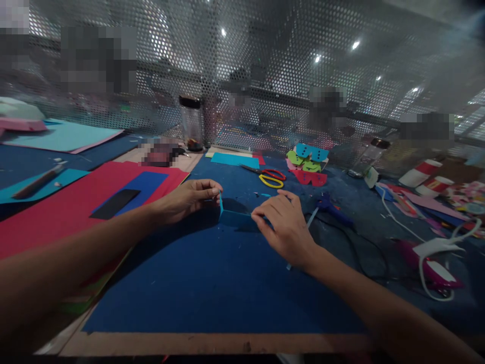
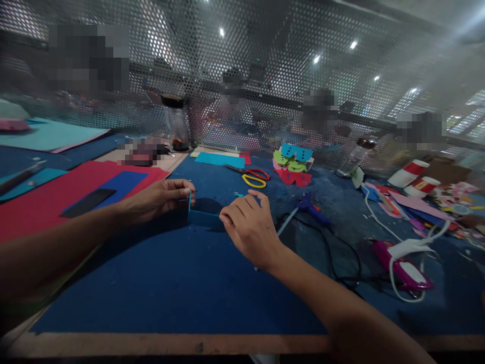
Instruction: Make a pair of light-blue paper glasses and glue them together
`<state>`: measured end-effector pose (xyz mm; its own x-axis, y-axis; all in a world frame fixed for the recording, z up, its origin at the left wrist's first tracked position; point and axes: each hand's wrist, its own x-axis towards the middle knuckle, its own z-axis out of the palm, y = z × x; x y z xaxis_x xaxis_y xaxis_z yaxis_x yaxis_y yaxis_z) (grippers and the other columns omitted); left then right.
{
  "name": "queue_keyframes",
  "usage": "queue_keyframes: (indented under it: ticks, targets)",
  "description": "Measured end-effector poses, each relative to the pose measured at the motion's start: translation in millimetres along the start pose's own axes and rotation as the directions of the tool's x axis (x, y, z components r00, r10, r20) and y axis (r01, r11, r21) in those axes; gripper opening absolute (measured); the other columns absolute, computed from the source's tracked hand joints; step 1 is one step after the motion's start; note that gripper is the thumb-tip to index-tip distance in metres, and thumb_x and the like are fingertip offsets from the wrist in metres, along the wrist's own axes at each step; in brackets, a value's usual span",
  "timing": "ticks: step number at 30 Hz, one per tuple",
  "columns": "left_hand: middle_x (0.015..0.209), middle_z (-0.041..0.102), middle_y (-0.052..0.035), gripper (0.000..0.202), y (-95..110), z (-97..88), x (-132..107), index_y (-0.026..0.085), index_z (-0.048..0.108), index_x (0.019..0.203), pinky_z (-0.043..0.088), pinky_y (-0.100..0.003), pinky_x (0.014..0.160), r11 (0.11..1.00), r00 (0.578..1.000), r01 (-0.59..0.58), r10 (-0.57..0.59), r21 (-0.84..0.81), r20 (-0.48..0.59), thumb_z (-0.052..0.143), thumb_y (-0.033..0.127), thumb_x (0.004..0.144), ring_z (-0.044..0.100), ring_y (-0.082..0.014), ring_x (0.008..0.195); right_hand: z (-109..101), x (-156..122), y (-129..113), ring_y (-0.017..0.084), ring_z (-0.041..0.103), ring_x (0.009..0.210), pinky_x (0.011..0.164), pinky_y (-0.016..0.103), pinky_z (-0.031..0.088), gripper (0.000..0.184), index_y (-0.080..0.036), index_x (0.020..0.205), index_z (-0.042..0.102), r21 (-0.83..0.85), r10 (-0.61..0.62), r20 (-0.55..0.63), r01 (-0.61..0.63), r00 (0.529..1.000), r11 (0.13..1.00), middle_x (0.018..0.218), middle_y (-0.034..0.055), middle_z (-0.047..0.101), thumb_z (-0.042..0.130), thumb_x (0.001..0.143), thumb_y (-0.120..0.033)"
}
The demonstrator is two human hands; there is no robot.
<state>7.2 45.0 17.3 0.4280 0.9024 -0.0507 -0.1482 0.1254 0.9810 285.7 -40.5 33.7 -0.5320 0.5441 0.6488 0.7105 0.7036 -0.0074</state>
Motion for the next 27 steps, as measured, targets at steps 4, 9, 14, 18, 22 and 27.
queue_keyframes:
  ticks: [4,9,14,18,22,27]
  targets:
    - [0.085,0.071,-0.0035,0.025,0.1,-1.7,1.8,0.017,0.08,0.092,0.057,-0.028,0.08,0.999,1.0,-0.014,0.014,-0.032,-0.007,0.093,0.03,0.076,0.067,-0.0156,0.08,-0.6,0.5,0.0,0.019,0.063,0.09,0.114,0.044,0.033,0.015,-0.022,0.098,0.068,0.004,0.003,0.006,-0.003,1.0,1.0,0.093,0.0021,0.075,0.056,0.107,-0.022]
    - [0.086,0.072,-0.0037,0.021,-1.4,-2.9,2.3,0.017,0.079,0.09,0.057,-0.029,0.081,0.999,1.0,-0.015,0.014,-0.03,-0.014,0.091,0.029,0.079,0.068,-0.0159,0.08,-0.2,0.1,0.8,0.018,0.063,0.091,0.113,0.045,0.034,0.014,-0.022,0.097,0.067,-0.001,-0.004,-0.007,0.004,1.0,1.0,0.093,0.0015,0.074,0.056,0.106,-0.021]
    - [0.085,0.069,-0.0028,0.021,-0.9,-1.6,0.3,0.018,0.075,0.084,0.056,-0.031,0.084,1.0,0.999,0.019,-0.019,-0.009,0.032,0.09,0.033,0.08,0.066,-0.0165,0.081,-0.6,-0.1,0.5,0.019,0.064,0.091,0.114,0.045,0.033,0.014,-0.022,0.098,0.067,0.0,-0.003,-0.002,0.003,1.0,1.0,0.093,0.0013,0.074,0.056,0.107,-0.021]
    - [0.086,0.068,-0.0034,0.022,-1.2,0.7,-1.5,0.018,0.076,0.085,0.056,-0.03,0.082,0.999,0.997,0.036,-0.037,0.007,0.061,0.088,0.036,0.083,0.066,-0.0172,0.082,-0.5,-0.3,0.3,0.019,0.064,0.092,0.114,0.045,0.033,0.013,-0.022,0.099,0.067,0.001,-0.002,-0.001,0.002,1.0,1.0,0.094,0.0016,0.075,0.057,0.106,-0.021]
    - [0.086,0.069,-0.0034,0.017,-1.8,0.7,-1.5,0.018,0.076,0.088,0.056,-0.027,0.081,1.0,0.998,0.019,-0.017,-0.024,0.062,0.085,0.032,0.086,0.066,-0.0158,0.082,-0.1,-0.4,0.9,0.019,0.063,0.091,0.114,0.044,0.033,0.014,-0.022,0.098,0.068,-0.007,0.001,0.004,-0.001,1.0,1.0,0.094,0.0015,0.075,0.057,0.106,-0.022]
    - [0.086,0.072,-0.0053,0.015,-1.2,-1.2,-0.4,0.016,0.08,0.097,0.057,-0.027,0.082,0.999,0.999,0.011,-0.009,-0.052,0.036,0.084,0.027,0.087,0.068,-0.0164,0.083,0.0,-0.2,1.9,0.019,0.063,0.092,0.113,0.045,0.033,0.014,-0.021,0.099,0.068,-0.011,0.003,0.01,-0.002,1.0,1.0,0.093,0.0017,0.075,0.056,0.107,-0.022]
